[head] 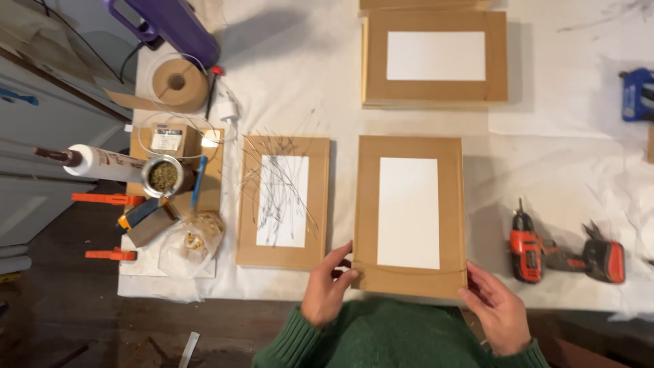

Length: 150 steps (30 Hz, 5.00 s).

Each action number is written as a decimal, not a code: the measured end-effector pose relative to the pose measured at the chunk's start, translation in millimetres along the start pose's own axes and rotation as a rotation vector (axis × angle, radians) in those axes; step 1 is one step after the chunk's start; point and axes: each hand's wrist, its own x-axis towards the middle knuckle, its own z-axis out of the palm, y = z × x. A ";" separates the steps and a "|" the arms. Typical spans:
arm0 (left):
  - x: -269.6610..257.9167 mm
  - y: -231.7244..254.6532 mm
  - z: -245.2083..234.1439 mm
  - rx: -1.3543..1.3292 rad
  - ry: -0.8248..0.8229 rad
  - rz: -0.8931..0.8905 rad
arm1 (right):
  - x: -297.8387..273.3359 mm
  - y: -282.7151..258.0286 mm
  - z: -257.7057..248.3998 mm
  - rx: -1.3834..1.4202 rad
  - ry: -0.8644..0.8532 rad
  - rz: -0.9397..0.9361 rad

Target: Assembling the back of a picture frame by attaching hanging wire using a drill and screws.

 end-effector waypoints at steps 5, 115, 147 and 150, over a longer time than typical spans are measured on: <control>31.0 23.0 -61.5 -0.101 0.168 -0.049 | 48.1 -90.3 68.4 0.044 -0.084 -0.047; 98.9 -60.8 -49.8 0.476 0.204 -0.057 | 160.6 -27.3 61.9 0.074 -0.049 0.262; 41.3 3.9 61.6 -0.341 0.133 -0.043 | 66.2 -39.2 -39.4 0.425 -0.118 -0.146; 41.0 -4.9 64.5 -0.327 0.145 -0.075 | 74.0 -23.3 -46.2 0.453 -0.173 -0.123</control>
